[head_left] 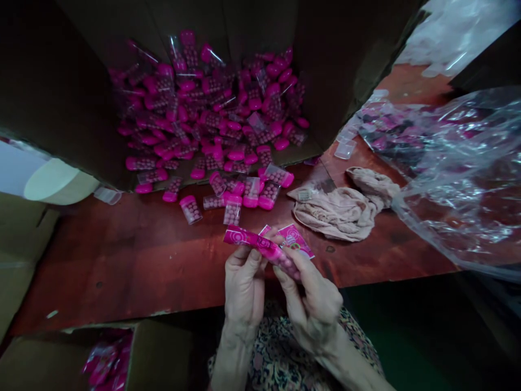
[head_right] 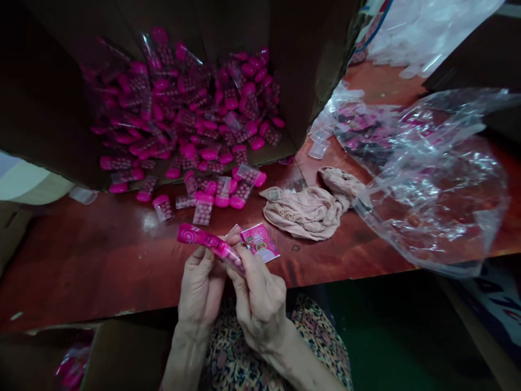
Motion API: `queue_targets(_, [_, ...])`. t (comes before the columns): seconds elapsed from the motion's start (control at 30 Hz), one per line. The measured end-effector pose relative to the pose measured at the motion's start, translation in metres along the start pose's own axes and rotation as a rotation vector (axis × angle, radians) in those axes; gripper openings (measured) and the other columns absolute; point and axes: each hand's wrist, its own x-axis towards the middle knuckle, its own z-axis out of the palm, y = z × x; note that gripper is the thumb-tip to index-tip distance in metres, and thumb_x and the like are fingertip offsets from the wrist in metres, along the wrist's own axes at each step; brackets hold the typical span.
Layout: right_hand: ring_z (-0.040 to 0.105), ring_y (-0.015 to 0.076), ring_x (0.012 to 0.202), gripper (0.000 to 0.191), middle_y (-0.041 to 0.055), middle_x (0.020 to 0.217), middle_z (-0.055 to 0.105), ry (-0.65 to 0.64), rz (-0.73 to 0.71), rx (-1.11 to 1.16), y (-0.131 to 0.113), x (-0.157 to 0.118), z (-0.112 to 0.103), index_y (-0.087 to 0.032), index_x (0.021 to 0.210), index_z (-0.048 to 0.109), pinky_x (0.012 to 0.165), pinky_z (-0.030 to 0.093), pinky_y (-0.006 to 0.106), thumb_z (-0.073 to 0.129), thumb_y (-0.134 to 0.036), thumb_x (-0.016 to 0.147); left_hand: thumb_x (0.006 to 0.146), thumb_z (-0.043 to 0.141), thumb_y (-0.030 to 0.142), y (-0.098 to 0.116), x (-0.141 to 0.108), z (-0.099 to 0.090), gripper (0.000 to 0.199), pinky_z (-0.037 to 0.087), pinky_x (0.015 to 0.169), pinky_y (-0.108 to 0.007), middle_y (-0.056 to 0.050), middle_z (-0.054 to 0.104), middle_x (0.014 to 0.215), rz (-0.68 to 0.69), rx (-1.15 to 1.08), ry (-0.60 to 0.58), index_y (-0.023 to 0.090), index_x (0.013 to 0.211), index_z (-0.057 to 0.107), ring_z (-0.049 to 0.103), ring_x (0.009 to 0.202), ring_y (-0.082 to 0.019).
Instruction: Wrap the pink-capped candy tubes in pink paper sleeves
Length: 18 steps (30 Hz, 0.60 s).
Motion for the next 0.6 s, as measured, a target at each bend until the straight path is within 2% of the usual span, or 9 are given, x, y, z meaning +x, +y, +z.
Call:
queue_targets(0.07, [0.068, 0.0163, 0.078, 0.034, 0.0074, 0.099, 0.071, 0.002, 0.058, 0.029, -0.001, 0.001, 0.0, -0.018, 0.118, 0.053, 0.067, 0.054, 0.022, 0.055, -0.011, 0.084, 0.061, 0.08, 0.03, -0.001, -0.003, 0.003, 0.018, 0.047, 0.086, -0.036, -0.005, 0.075, 0.08, -0.004, -0.031, 0.006, 0.019, 0.074, 0.074, 0.067, 0.084, -0.021])
queue_targets(0.17, [0.066, 0.0127, 0.066, 0.022, 0.0011, 0.083, 0.07, -0.069, 0.333, 0.241, -0.002, 0.005, -0.004, -0.021, 0.108, 0.057, 0.061, 0.053, 0.02, 0.055, -0.017, 0.086, 0.055, 0.083, 0.026, -0.002, -0.006, 0.004, 0.019, 0.049, 0.081, -0.034, -0.001, 0.074, 0.072, -0.032, -0.035, 0.007, 0.023, 0.071, 0.073, 0.067, 0.072, -0.017])
queue_targets(0.27, [0.062, 0.011, 0.062, 0.013, -0.0018, 0.073, 0.066, -0.167, 0.523, 0.467, -0.004, 0.013, -0.007, -0.021, 0.099, 0.059, 0.055, 0.05, 0.018, 0.054, -0.026, 0.088, 0.059, 0.08, 0.024, -0.001, -0.007, 0.002, 0.017, 0.05, 0.077, -0.032, -0.002, 0.074, 0.072, -0.003, 0.049, -0.02, 0.022, 0.075, 0.073, 0.067, 0.07, -0.017])
queue_targets(0.4, [0.059, 0.0108, 0.06, 0.019, -0.0009, 0.074, 0.065, -0.24, 0.55, 0.542, -0.002, 0.016, -0.005, -0.02, 0.103, 0.06, 0.053, 0.048, 0.02, 0.053, -0.03, 0.089, 0.064, 0.077, 0.023, 0.011, -0.005, -0.006, 0.016, 0.05, 0.073, -0.026, -0.002, 0.074, 0.076, 0.174, 0.209, 0.057, 0.02, 0.079, 0.073, 0.067, 0.07, -0.015])
queue_targets(0.53, [0.065, 0.0146, 0.073, 0.03, 0.0027, 0.087, 0.069, -0.216, 0.5, 0.482, 0.003, 0.013, -0.003, -0.02, 0.117, 0.057, 0.063, 0.053, 0.025, 0.054, -0.027, 0.088, 0.065, 0.076, 0.015, 0.025, -0.001, -0.014, 0.035, 0.048, 0.081, -0.023, -0.001, 0.073, 0.096, 0.414, 0.308, 0.17, 0.024, 0.098, 0.07, 0.065, 0.089, -0.014])
queue_targets(0.6, [0.067, 0.0161, 0.078, 0.033, 0.004, 0.091, 0.071, -0.256, 0.445, 0.466, 0.005, 0.013, -0.003, -0.019, 0.121, 0.056, 0.069, 0.055, 0.027, 0.054, -0.025, 0.088, 0.065, 0.076, 0.014, 0.03, 0.001, -0.018, 0.035, 0.047, 0.083, -0.023, 0.0, 0.072, 0.096, 0.523, 0.399, 0.193, 0.025, 0.097, 0.07, 0.064, 0.09, -0.014])
